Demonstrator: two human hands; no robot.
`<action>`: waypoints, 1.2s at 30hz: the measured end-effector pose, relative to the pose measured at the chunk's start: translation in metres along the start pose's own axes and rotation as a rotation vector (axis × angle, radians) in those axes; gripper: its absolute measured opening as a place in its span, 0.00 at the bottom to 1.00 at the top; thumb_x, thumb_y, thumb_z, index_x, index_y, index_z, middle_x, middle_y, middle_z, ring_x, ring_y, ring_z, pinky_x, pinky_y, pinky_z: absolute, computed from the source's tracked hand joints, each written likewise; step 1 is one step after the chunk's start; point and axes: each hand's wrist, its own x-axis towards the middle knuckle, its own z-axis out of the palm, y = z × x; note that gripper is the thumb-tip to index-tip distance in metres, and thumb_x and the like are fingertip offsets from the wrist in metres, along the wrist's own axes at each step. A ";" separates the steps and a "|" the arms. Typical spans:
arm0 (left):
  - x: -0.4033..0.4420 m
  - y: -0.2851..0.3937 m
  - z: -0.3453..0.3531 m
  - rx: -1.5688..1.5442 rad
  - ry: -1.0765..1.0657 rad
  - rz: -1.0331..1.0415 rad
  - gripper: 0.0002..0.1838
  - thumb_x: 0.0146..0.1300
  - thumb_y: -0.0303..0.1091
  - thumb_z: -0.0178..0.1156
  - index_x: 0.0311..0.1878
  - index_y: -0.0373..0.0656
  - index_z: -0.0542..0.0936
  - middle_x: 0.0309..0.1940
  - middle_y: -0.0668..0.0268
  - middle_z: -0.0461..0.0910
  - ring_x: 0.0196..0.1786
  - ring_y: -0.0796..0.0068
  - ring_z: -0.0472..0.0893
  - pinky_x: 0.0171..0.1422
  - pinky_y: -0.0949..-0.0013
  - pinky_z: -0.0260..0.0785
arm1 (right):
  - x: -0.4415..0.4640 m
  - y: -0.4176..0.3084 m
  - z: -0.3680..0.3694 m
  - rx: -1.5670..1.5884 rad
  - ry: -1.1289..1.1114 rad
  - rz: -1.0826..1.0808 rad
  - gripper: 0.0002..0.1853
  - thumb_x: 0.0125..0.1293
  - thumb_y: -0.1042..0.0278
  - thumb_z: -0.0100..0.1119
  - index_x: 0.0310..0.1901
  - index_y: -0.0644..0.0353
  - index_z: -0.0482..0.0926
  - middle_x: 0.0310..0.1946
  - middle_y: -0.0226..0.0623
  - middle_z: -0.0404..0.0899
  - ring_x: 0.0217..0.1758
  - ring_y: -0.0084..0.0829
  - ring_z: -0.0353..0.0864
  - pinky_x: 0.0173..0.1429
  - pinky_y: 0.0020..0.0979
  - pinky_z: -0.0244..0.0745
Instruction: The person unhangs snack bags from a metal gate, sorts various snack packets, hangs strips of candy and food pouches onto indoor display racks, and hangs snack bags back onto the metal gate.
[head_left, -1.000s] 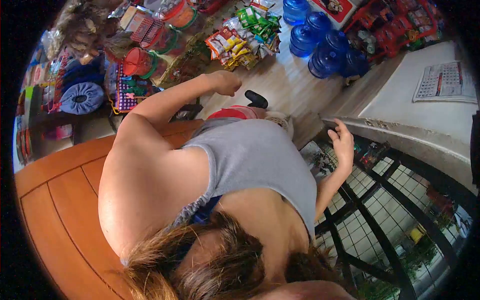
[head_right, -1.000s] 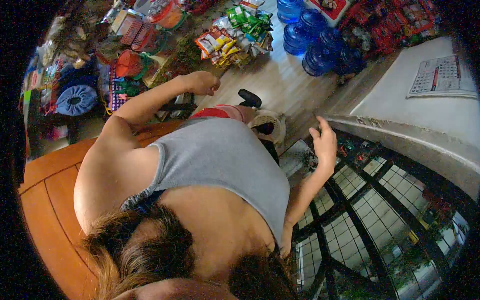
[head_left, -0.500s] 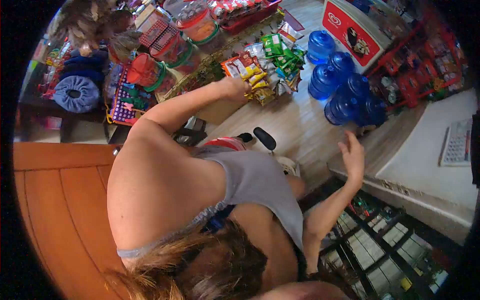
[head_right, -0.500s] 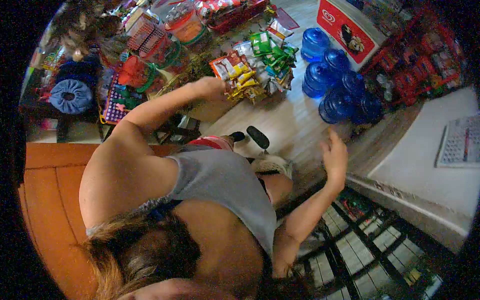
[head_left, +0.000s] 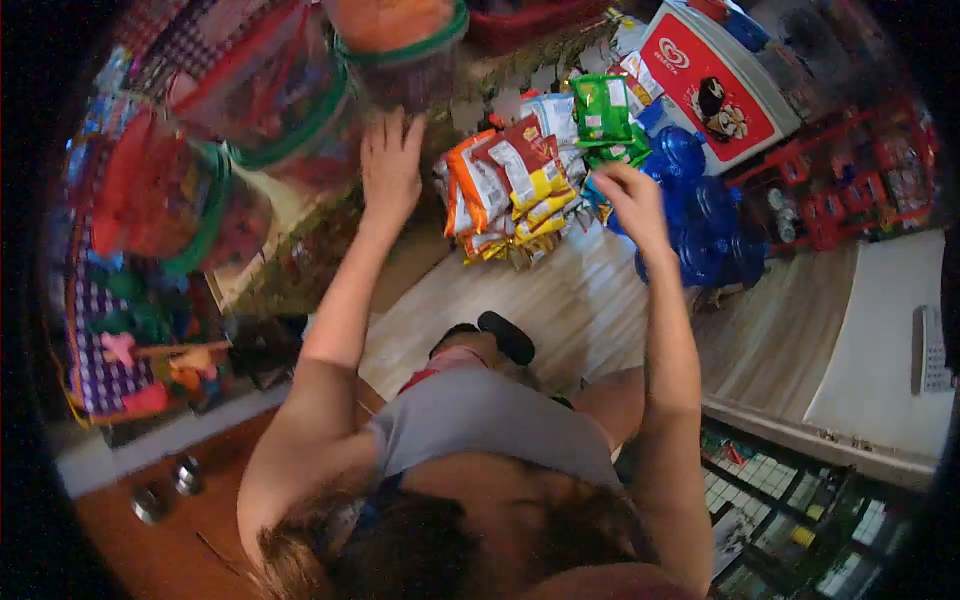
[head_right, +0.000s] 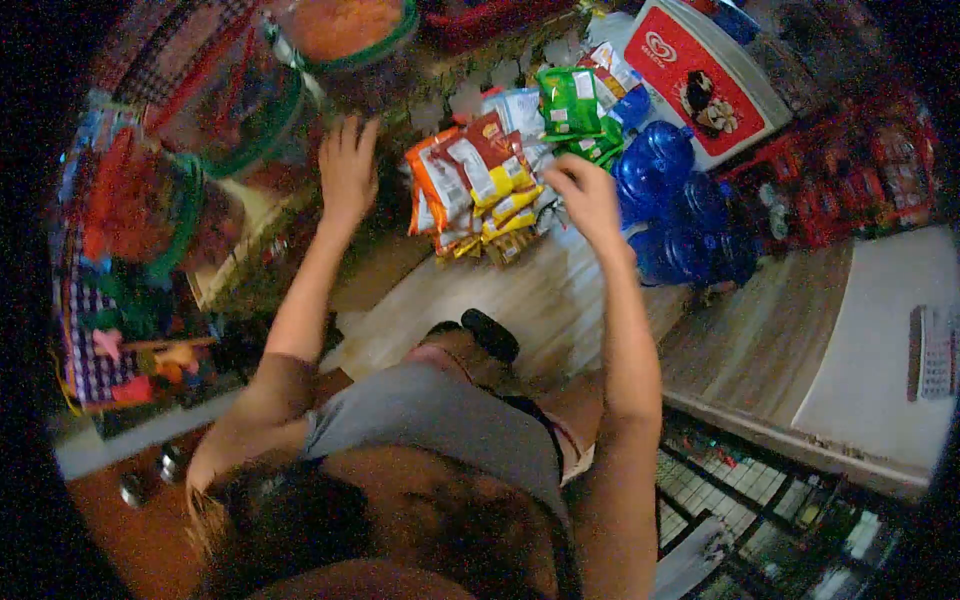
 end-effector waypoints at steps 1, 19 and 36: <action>-0.001 0.000 -0.001 -0.035 -0.002 0.014 0.33 0.47 0.22 0.59 0.61 0.46 0.68 0.63 0.51 0.62 0.65 0.50 0.62 0.68 0.47 0.54 | 0.034 0.001 0.027 0.170 0.041 -0.065 0.15 0.59 0.62 0.60 0.40 0.66 0.80 0.34 0.42 0.82 0.38 0.28 0.80 0.44 0.27 0.72; 0.005 -0.013 -0.005 -0.161 -0.193 0.110 0.26 0.44 0.22 0.60 0.52 0.40 0.73 0.65 0.45 0.56 0.64 0.47 0.61 0.67 0.49 0.54 | 0.168 -0.005 0.138 0.148 0.306 -0.047 0.09 0.59 0.68 0.55 0.34 0.66 0.77 0.33 0.51 0.79 0.39 0.47 0.78 0.43 0.38 0.71; 0.009 -0.016 -0.008 -0.156 -0.207 0.159 0.23 0.46 0.24 0.60 0.50 0.41 0.75 0.66 0.45 0.56 0.63 0.47 0.62 0.67 0.50 0.54 | 0.098 -0.002 0.081 0.388 0.352 -0.014 0.07 0.62 0.70 0.56 0.39 0.62 0.77 0.29 0.23 0.72 0.33 0.16 0.68 0.37 0.21 0.64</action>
